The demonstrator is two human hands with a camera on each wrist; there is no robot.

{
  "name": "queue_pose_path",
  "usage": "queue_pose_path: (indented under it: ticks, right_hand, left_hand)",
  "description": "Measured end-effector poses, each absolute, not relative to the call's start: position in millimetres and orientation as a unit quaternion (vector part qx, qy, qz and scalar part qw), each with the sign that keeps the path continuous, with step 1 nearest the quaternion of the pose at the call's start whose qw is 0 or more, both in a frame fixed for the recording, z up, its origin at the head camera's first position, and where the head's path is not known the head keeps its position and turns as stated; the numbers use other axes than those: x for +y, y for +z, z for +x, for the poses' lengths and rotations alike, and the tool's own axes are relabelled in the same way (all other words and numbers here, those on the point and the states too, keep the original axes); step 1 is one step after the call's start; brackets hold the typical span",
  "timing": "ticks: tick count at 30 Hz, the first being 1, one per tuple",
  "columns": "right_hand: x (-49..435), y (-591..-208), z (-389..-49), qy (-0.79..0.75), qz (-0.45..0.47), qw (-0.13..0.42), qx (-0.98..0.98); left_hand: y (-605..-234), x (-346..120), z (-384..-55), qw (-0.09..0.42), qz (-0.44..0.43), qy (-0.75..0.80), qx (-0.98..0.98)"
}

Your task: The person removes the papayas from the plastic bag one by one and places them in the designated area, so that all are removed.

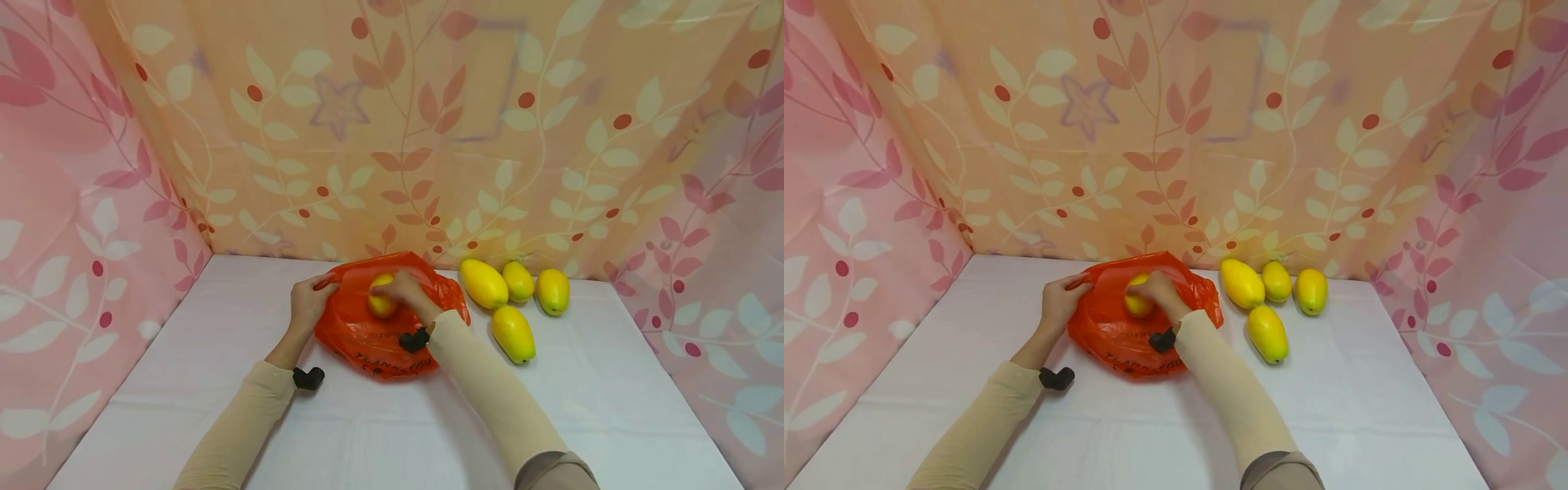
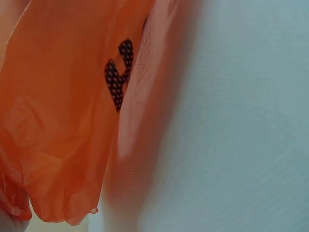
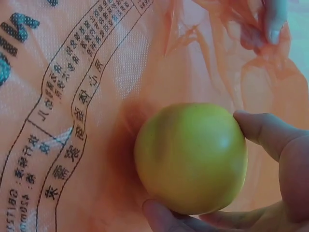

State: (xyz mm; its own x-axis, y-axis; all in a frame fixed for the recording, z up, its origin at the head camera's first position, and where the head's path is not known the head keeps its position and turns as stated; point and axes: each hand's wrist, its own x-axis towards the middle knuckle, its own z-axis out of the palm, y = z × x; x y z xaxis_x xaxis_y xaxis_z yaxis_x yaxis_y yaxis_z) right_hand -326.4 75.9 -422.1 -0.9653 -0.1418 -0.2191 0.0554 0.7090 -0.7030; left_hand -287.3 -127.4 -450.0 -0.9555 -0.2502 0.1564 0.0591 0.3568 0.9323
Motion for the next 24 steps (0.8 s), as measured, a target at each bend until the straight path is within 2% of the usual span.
queue_pose_path:
  ticks: [15, 24]
  right_hand:
    - [76.8, -398.7, -307.6, -0.352, -0.055, 0.173, 0.918]
    - [86.2, -382.7, -300.7, -0.348, -0.086, 0.171, 0.918]
  left_hand:
    - [-453.3, -131.9, -285.0, 0.146, 0.060, -0.561, -0.813]
    - [-453.0, -135.3, -286.4, 0.151, 0.063, -0.562, -0.811]
